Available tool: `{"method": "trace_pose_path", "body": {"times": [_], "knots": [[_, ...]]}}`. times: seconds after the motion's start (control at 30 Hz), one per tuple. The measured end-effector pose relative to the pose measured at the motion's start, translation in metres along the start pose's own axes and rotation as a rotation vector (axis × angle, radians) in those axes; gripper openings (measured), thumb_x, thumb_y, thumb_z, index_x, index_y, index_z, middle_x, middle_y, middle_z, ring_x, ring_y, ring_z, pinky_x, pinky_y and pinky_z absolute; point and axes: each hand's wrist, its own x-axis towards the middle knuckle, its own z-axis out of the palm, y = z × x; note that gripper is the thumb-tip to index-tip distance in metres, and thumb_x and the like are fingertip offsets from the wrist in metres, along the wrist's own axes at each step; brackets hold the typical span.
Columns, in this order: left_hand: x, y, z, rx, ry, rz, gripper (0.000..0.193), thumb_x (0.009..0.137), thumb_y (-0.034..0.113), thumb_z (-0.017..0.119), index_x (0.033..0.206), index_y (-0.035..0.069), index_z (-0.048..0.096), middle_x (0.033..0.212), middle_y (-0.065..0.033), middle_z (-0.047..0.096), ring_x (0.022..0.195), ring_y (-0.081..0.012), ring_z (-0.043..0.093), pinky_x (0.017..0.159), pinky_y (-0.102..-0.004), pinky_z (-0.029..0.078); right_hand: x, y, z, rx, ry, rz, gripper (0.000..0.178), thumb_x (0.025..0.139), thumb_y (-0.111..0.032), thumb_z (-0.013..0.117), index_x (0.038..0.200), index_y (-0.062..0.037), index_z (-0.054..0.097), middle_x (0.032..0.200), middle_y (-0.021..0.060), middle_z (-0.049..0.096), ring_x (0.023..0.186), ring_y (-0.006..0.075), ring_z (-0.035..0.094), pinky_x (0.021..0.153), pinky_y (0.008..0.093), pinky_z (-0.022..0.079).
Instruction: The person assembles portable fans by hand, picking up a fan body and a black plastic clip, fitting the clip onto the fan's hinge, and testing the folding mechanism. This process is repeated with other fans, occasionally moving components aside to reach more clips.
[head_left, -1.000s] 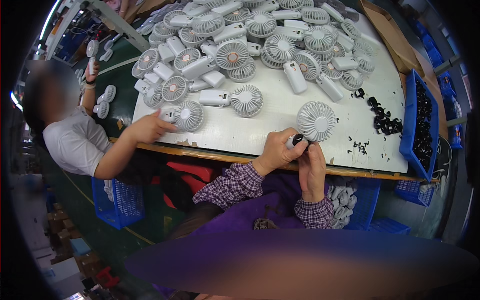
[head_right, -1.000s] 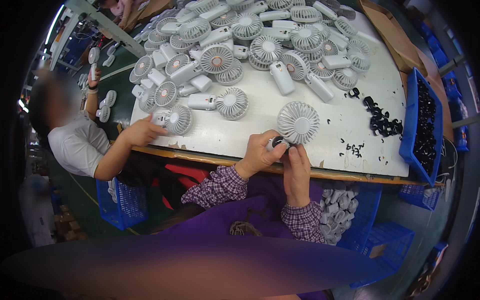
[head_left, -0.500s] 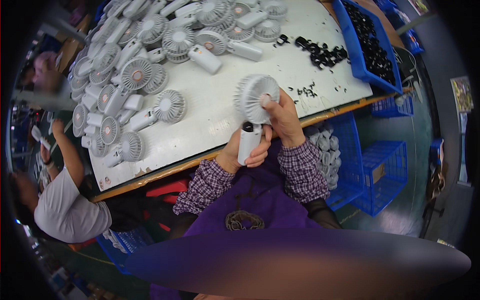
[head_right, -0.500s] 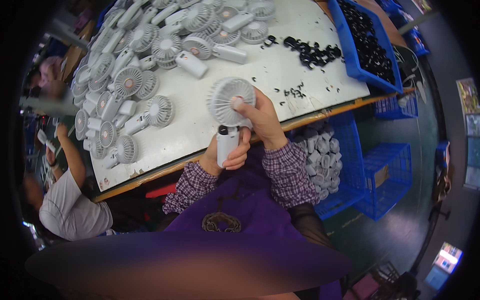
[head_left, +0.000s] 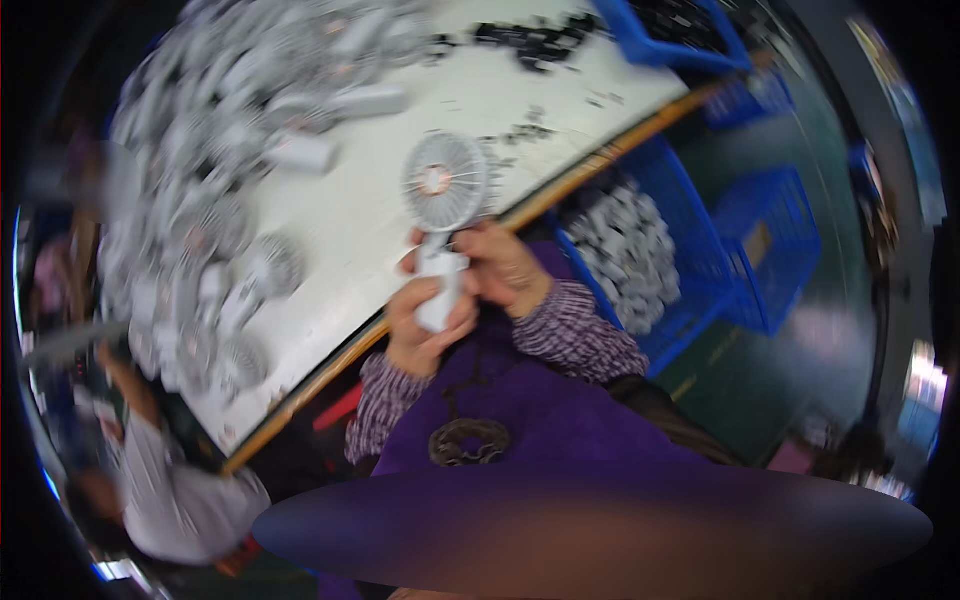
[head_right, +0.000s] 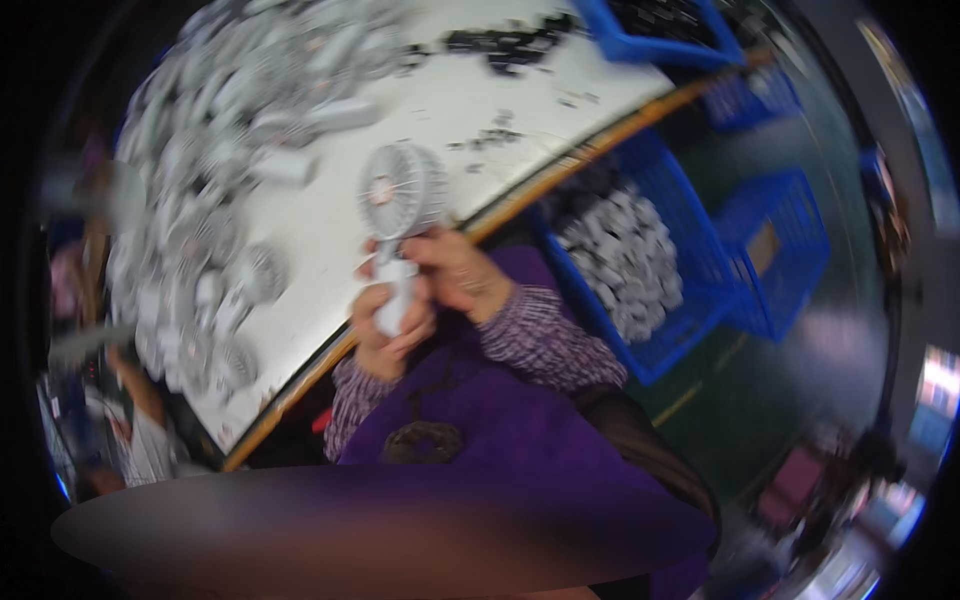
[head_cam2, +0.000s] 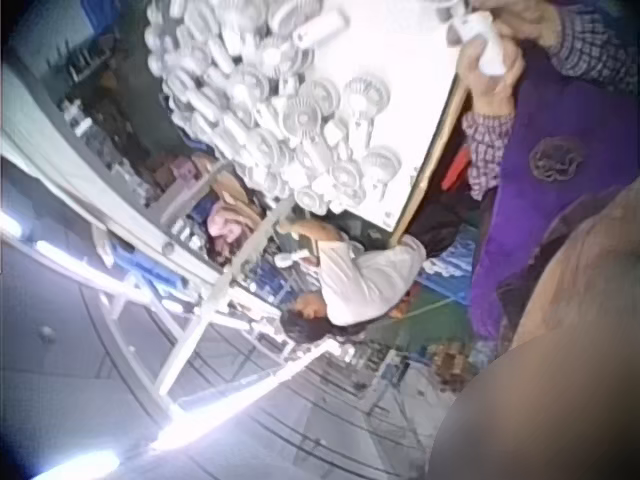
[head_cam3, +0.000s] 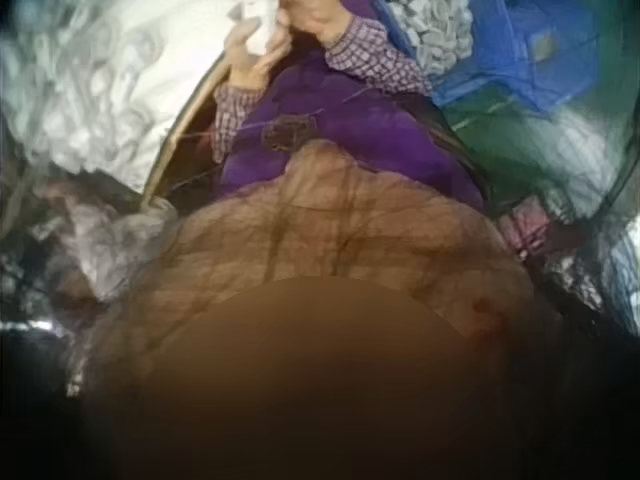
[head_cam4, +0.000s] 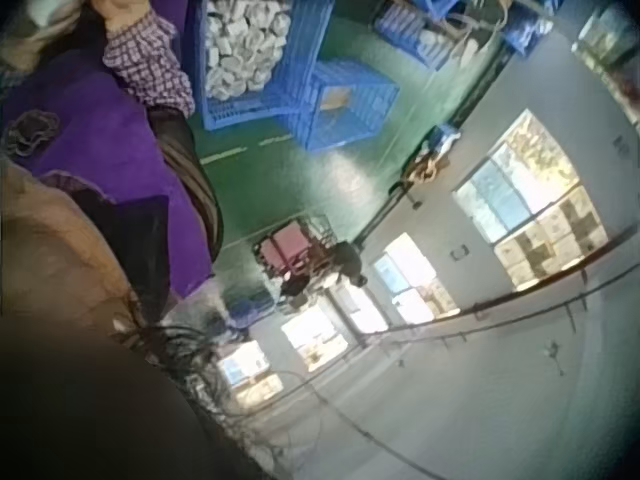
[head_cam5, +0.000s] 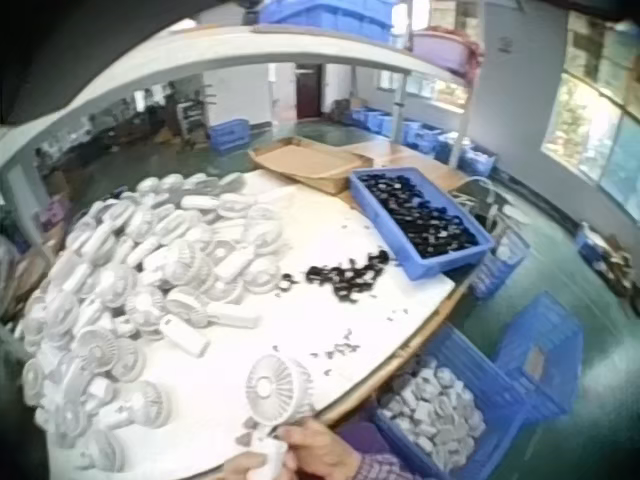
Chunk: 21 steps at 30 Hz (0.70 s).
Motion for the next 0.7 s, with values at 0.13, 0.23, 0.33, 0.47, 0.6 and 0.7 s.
{"method": "trace_pose_path", "body": {"times": [0.13,0.23,0.33,0.47,0.6,0.7], "knots": [[-0.022,0.007,0.059,0.011,0.181,0.107,0.045,0.087,0.027,0.043,0.104,-0.015,0.048,0.055,-0.0156,0.052,0.028,-0.0152,0.038,0.025,-0.0217,0.032,0.003,0.010,0.032,0.110,-0.156,0.013,0.051,0.083,-0.020,0.066,0.124,0.0014,0.047,0.115,0.0162,0.058,0.100,0.0293,0.062,0.089,0.0390,0.050],[-0.011,0.017,0.073,0.452,0.367,0.029,0.043,0.089,0.028,0.050,0.106,-0.011,0.051,0.062,-0.0161,0.059,0.037,-0.0145,0.052,0.031,-0.0207,0.038,-0.029,0.000,0.007,0.006,0.063,-0.042,0.050,0.083,-0.012,0.065,0.127,0.0009,0.045,0.119,0.0169,0.056,0.107,0.0296,0.058,0.093,0.0430,0.047],[-0.034,0.028,0.063,1.005,0.400,-0.038,0.023,0.090,0.018,0.059,0.106,0.002,0.062,0.081,-0.0049,0.066,0.063,-0.0083,0.062,0.050,-0.0189,0.042,-0.094,-0.036,-0.046,0.152,0.080,-0.269,0.054,0.085,-0.031,0.057,0.127,-0.0005,0.043,0.118,0.0154,0.054,0.104,0.0318,0.054,0.092,0.0477,0.044],[-0.120,0.063,0.027,1.188,1.091,0.420,0.015,0.090,0.013,0.059,0.098,0.001,0.064,0.077,-0.0044,0.065,0.064,-0.0101,0.060,0.057,-0.0224,0.047,-0.205,-0.099,-0.178,-0.292,1.002,-0.483,0.036,0.094,-0.027,0.047,0.120,-0.0032,0.051,0.101,0.0097,0.063,0.082,0.0181,0.063,0.071,0.0281,0.053],[-0.181,0.106,0.008,1.874,1.637,0.696,0.024,0.081,0.010,0.065,0.103,0.003,0.062,0.090,-0.0083,0.065,0.080,-0.0202,0.062,0.065,-0.0291,0.048,-0.306,-0.098,-0.366,-0.095,1.480,-0.265,0.045,0.094,-0.021,0.053,0.134,-0.0052,0.041,0.129,0.0138,0.048,0.105,0.0259,0.056,0.084,0.0363,0.052],[-0.185,0.125,0.007,2.425,1.551,0.671,0.035,0.073,0.009,0.068,0.107,0.005,0.061,0.106,-0.0105,0.062,0.100,-0.0269,0.057,0.076,-0.0365,0.047,-0.239,-0.076,-0.304,-0.220,1.835,-0.126,0.049,0.093,-0.019,0.054,0.138,-0.0061,0.038,0.126,0.0143,0.048,0.099,0.0241,0.055,0.074,0.0345,0.055]]}}
